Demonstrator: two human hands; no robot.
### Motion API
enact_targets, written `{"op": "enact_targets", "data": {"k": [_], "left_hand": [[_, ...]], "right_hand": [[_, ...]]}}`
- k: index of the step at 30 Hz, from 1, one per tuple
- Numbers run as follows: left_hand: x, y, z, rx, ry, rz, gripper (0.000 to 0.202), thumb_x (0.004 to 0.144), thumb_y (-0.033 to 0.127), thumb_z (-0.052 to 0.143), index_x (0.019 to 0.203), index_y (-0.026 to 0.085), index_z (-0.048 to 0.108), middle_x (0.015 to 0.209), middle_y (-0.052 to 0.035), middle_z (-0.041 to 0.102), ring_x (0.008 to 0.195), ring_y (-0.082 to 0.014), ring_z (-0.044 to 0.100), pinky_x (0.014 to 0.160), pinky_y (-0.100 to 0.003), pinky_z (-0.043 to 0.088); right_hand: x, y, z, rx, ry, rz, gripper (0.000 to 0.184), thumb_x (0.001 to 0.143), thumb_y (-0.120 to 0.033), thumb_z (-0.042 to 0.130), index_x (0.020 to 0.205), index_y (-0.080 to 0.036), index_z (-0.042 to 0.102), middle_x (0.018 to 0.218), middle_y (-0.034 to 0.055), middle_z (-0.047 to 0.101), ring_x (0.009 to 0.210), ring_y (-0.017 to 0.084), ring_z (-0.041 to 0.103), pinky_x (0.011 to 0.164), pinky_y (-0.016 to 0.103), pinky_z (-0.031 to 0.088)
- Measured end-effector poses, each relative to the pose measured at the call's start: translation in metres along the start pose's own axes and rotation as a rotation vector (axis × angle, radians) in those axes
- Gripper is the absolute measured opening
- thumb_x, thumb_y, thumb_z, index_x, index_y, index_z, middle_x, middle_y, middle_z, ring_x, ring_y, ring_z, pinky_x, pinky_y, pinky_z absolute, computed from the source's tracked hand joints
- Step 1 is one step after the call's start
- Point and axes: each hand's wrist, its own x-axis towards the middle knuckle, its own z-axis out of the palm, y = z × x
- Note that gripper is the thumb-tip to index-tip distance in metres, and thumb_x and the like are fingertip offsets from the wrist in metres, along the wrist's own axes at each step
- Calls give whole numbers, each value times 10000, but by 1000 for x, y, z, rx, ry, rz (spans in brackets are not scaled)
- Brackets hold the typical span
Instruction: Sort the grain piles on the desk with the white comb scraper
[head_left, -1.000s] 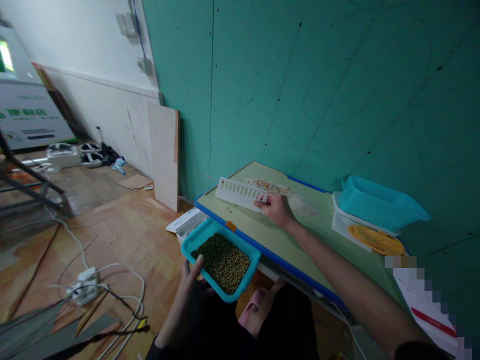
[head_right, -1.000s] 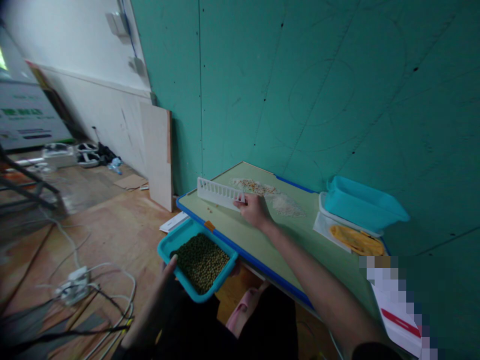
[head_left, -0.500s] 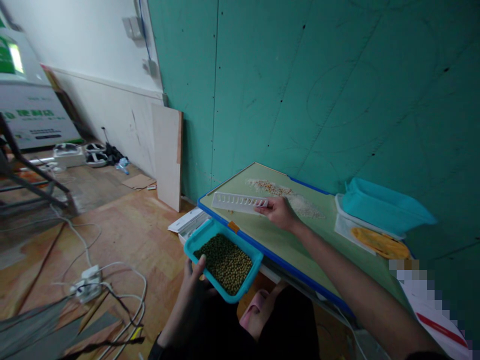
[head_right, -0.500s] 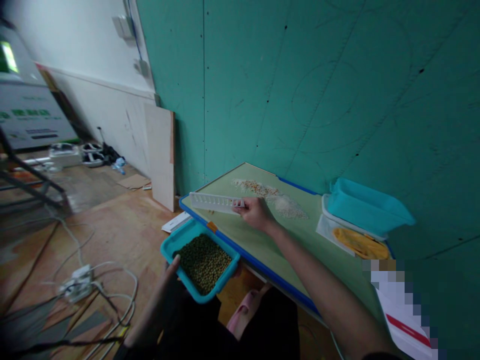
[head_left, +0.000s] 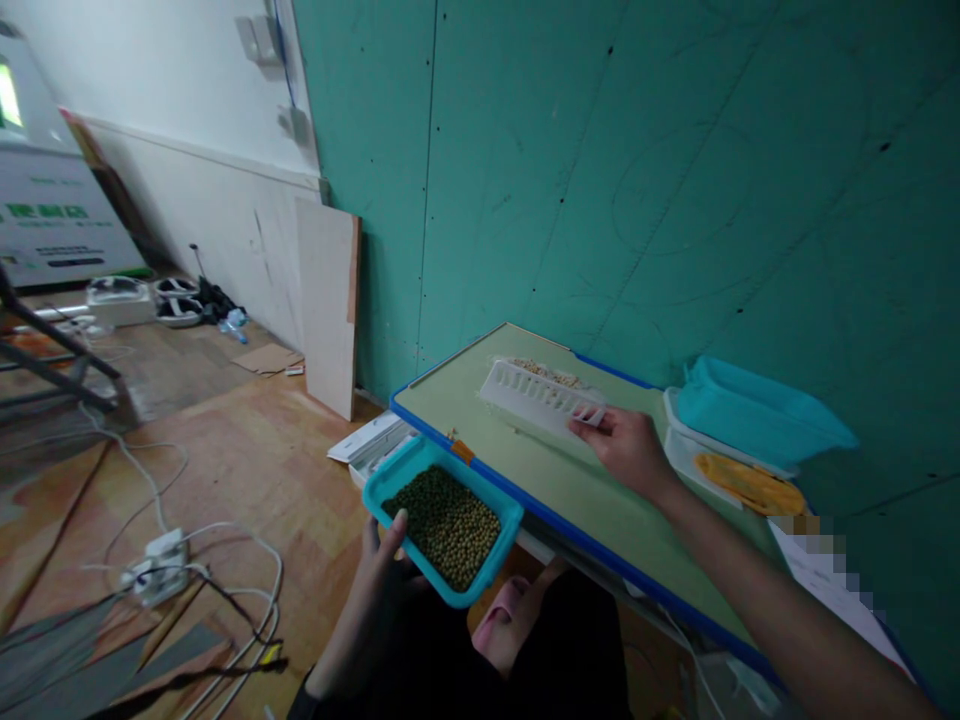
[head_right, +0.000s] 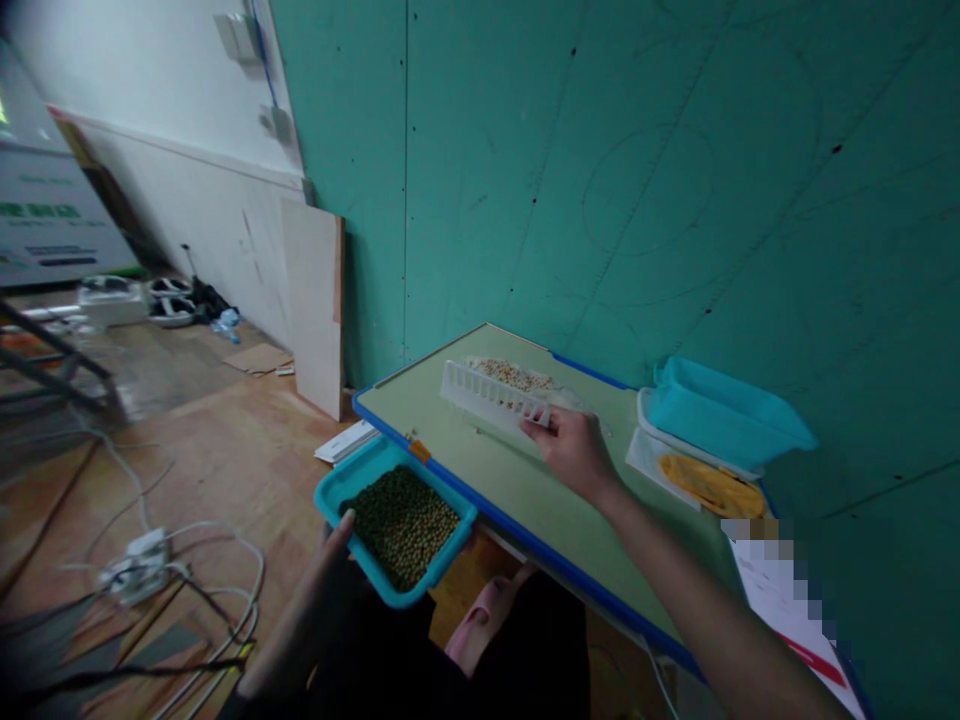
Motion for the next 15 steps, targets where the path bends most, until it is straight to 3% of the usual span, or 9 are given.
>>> {"op": "enact_targets", "data": {"k": [6, 10, 15], "left_hand": [[2, -3, 0, 21, -7, 14, 1078, 804, 604, 994, 1671, 408, 383, 1456, -137, 756, 1183, -372, 832, 954, -553, 698], [4, -5, 2, 47, 31, 24, 1076, 832, 576, 980, 1696, 406, 360, 1437, -138, 770, 1180, -376, 834, 932, -529, 707], [3, -4, 3, 50, 39, 22, 1111, 805, 574, 996, 1704, 395, 366, 1422, -139, 781, 1184, -398, 839, 899, -507, 713]], "right_hand": [[-58, 7, -25, -209, 96, 23, 267, 955, -390, 705, 900, -215, 898, 914, 132, 904, 855, 369, 897, 723, 389, 682], [-74, 1, -23, -206, 67, -16, 265, 981, -374, 683, 904, -231, 893, 877, 103, 901, 791, 335, 893, 670, 345, 667], [-86, -28, -14, -219, 39, -164, 278, 1038, -277, 641, 892, -224, 871, 856, 91, 896, 725, 276, 881, 609, 275, 628]]}}
